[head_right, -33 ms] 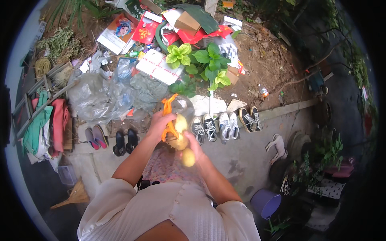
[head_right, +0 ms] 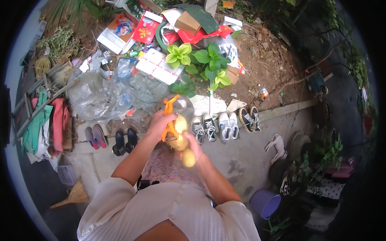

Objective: The person peels a potato with a vegetable peeler, moving from a courtyard area into a room to retrieve more potatoes from a bag, then returns to the courtyard and continues peeling the potato over a waste basket.

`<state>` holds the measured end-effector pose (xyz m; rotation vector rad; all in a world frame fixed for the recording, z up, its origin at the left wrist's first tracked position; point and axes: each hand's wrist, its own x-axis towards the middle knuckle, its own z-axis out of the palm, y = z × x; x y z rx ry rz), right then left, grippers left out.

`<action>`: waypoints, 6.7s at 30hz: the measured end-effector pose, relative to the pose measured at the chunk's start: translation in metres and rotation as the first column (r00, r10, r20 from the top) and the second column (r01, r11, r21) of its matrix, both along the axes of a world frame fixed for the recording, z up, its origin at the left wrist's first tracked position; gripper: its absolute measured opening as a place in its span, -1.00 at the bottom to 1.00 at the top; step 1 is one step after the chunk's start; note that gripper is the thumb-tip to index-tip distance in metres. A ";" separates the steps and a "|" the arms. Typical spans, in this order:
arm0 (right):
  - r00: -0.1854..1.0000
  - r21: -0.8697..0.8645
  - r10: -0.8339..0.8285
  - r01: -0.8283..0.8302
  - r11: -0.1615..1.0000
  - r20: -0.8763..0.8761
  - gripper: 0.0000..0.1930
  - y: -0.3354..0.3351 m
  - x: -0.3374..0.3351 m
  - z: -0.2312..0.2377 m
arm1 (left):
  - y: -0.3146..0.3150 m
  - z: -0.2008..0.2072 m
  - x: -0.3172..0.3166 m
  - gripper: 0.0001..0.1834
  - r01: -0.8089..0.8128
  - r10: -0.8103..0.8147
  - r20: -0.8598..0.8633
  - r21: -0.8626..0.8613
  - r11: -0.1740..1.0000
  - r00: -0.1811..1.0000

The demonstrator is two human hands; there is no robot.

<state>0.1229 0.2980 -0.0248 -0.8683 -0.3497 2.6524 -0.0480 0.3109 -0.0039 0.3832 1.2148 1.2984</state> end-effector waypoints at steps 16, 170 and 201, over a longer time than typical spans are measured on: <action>0.967 -0.086 0.154 -0.174 0.981 -0.202 -0.37 -0.018 0.003 0.007 | 0.039 -0.118 -0.051 -0.77 -0.312 0.161 -0.465 -0.271 0.911 0.871; -0.315 0.319 -0.650 0.941 -0.117 0.691 -0.84 -0.923 0.433 -0.240 | -0.658 -0.108 0.410 -0.49 0.963 -0.638 0.765 -0.229 -0.141 0.089; 0.529 0.473 -0.322 -0.177 0.863 0.785 -0.78 -0.234 0.081 -0.242 | -0.331 -0.117 0.038 -0.39 0.237 -0.124 0.678 -0.075 0.969 0.724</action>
